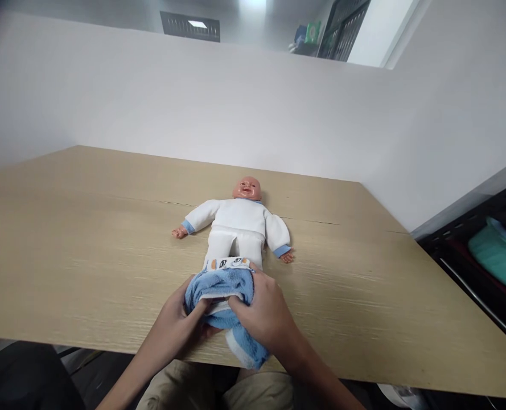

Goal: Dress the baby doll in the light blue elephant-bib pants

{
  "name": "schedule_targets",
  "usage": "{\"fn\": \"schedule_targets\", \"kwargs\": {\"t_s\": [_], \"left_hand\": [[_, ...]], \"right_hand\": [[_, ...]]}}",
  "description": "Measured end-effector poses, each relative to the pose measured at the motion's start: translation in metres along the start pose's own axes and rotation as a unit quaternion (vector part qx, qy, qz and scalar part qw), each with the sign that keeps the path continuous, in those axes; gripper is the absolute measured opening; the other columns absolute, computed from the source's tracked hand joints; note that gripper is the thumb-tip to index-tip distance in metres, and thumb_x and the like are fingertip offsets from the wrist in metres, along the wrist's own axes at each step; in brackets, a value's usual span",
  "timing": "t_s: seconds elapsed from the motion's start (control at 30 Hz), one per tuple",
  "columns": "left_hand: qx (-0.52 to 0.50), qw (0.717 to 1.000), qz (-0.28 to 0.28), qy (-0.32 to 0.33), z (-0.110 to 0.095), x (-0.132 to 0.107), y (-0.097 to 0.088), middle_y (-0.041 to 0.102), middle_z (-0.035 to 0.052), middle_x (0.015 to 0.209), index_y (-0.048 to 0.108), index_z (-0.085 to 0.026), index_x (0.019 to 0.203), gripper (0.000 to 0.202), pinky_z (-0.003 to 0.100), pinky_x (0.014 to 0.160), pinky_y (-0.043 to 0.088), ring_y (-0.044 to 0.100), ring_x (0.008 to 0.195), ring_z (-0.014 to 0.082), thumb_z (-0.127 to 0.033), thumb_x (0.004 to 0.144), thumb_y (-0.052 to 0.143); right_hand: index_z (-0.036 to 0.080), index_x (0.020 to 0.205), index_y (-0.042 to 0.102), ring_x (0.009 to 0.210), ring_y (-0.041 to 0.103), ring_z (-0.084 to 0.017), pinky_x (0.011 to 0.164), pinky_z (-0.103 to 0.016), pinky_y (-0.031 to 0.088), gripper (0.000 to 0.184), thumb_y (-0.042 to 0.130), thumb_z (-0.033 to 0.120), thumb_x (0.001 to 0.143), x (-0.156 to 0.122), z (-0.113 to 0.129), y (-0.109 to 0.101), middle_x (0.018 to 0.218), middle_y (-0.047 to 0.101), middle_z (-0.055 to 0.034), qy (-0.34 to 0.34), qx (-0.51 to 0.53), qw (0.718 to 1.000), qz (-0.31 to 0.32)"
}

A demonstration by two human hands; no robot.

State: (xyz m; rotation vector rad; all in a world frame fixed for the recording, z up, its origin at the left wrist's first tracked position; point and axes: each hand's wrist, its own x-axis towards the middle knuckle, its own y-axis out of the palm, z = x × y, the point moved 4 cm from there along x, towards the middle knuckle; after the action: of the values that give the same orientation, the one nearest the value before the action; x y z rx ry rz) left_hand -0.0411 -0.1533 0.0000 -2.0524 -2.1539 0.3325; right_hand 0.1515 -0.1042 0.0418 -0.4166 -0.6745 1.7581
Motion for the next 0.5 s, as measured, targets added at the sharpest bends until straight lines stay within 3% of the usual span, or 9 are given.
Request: {"fn": "schedule_targets", "kwargs": {"t_s": [0.13, 0.27, 0.37, 0.5], "left_hand": [[0.008, 1.000, 0.001, 0.020, 0.006, 0.008, 0.003, 0.075, 0.0108, 0.122, 0.067, -0.019, 0.128, 0.037, 0.041, 0.103, 0.051, 0.068, 0.117, 0.0314, -0.045, 0.104, 0.059], [-0.009, 0.999, 0.019, 0.030, -0.001, 0.020, 0.006, 0.074, 0.0099, 0.128, 0.065, -0.020, 0.129, 0.033, 0.038, 0.104, 0.049, 0.066, 0.121, 0.0299, -0.040, 0.104, 0.057], [0.007, 0.999, 0.023, 0.030, -0.007, 0.031, 0.005, 0.074, 0.0081, 0.119, 0.064, -0.020, 0.123, 0.026, 0.036, 0.098, 0.050, 0.068, 0.112, 0.0276, -0.034, 0.104, 0.054], [0.065, 0.998, 0.014, 0.025, -0.015, 0.037, 0.000, 0.073, 0.0050, 0.108, 0.062, -0.020, 0.118, 0.022, 0.036, 0.093, 0.049, 0.068, 0.101, 0.0270, -0.029, 0.098, 0.058]], "right_hand": [[0.022, 0.091, 0.073, 0.096, 0.071, -0.028, 0.090, -0.041, 0.056, 0.012, 0.070, 0.020, 0.079, 0.005, -0.006, 0.005, 0.101, 0.077, -0.0077, 0.002, -0.007, 1.000, -0.006], [0.021, 0.087, 0.071, 0.093, 0.071, -0.028, 0.090, -0.043, 0.056, 0.007, 0.068, 0.021, 0.080, 0.017, -0.014, 0.006, 0.097, 0.077, -0.0082, 0.002, -0.015, 1.000, -0.017], [0.021, 0.090, 0.073, 0.092, 0.071, -0.027, 0.090, -0.041, 0.055, 0.011, 0.068, 0.019, 0.080, 0.033, -0.015, 0.001, 0.098, 0.077, -0.0076, -0.023, -0.026, 0.999, -0.014], [0.020, 0.087, 0.072, 0.079, 0.069, -0.020, 0.075, -0.032, 0.052, 0.009, 0.065, 0.017, 0.081, 0.046, -0.005, -0.012, 0.088, 0.077, -0.0031, -0.032, -0.020, 0.999, 0.024]]}}
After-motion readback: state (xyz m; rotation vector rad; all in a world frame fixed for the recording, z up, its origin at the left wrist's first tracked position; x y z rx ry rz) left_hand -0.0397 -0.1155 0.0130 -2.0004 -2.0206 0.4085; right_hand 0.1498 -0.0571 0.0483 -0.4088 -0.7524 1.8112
